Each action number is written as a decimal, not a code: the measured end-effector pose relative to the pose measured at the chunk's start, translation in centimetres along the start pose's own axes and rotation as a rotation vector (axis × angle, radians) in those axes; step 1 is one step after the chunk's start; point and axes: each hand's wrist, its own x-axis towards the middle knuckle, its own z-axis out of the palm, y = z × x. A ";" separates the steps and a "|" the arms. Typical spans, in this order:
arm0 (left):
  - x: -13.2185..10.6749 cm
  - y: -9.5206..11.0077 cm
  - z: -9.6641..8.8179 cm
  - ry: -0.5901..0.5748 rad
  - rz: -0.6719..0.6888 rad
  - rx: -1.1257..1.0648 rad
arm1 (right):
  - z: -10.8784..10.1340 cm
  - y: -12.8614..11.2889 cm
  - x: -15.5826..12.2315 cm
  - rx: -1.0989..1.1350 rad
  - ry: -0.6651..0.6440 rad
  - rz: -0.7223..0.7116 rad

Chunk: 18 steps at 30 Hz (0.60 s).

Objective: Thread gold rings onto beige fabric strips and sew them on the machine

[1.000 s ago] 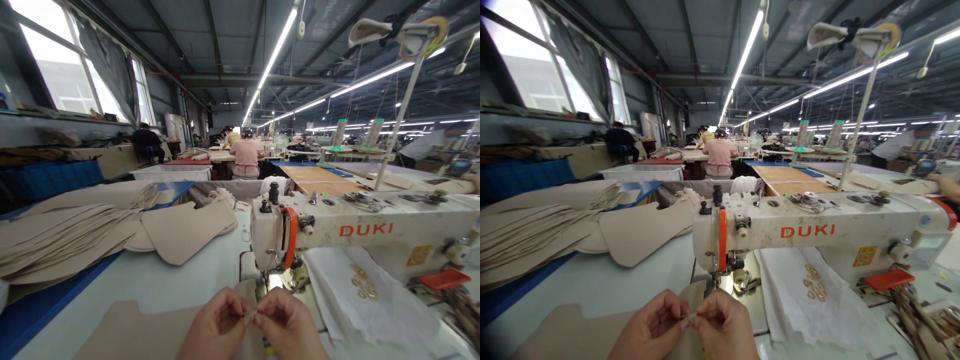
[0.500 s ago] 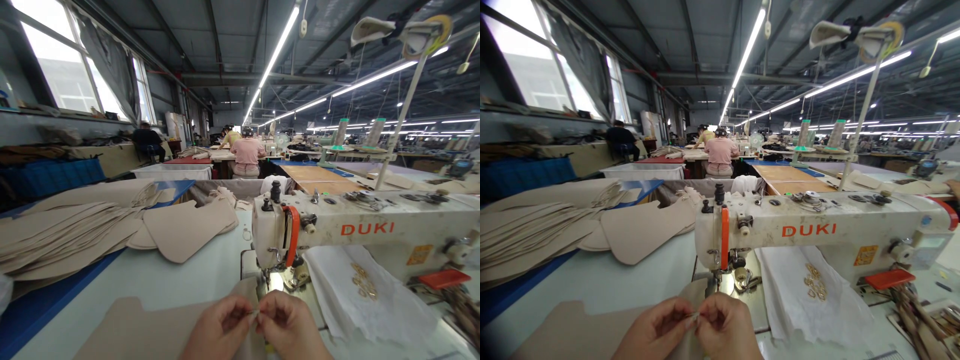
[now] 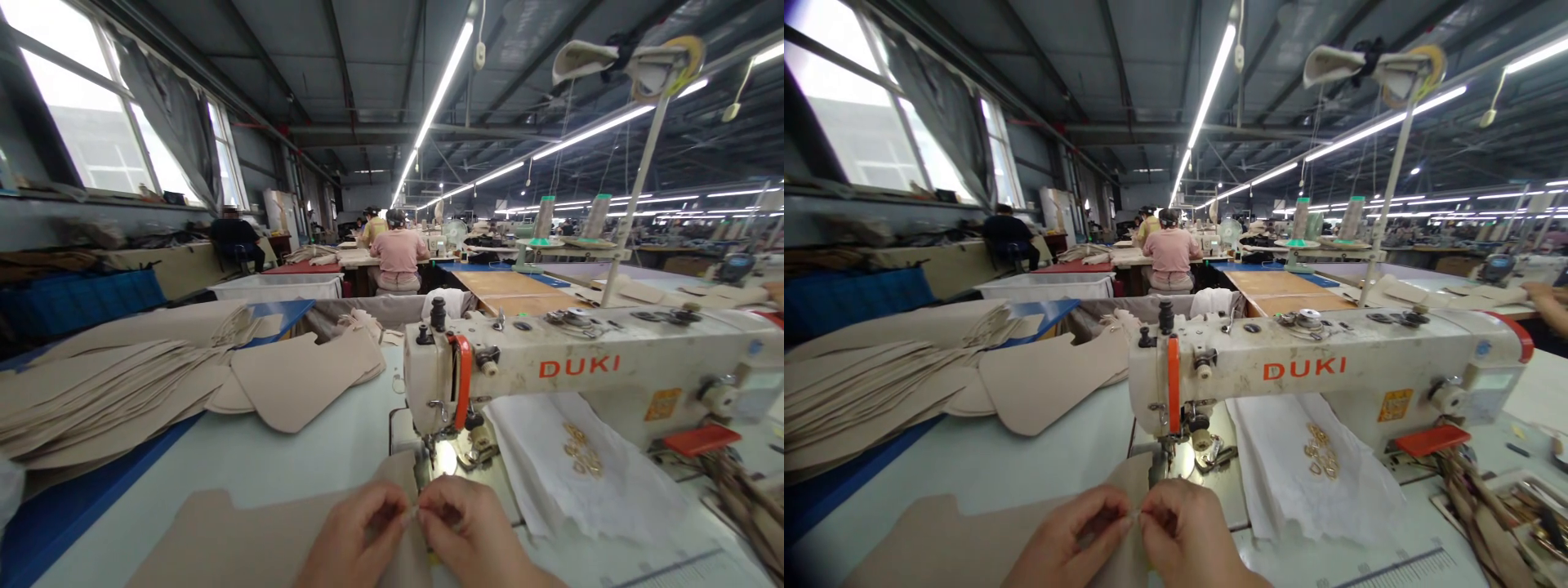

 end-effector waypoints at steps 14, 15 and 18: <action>-0.7 -2.8 0.6 0.283 0.296 0.504 | -0.2 -1.2 2.8 0.295 -0.129 0.527; -0.8 -2.7 0.6 0.289 0.304 0.509 | -0.1 -1.2 3.1 0.295 -0.144 0.539; -0.8 -2.6 0.3 0.287 0.331 0.513 | 0.1 -1.4 3.7 0.288 -0.176 0.567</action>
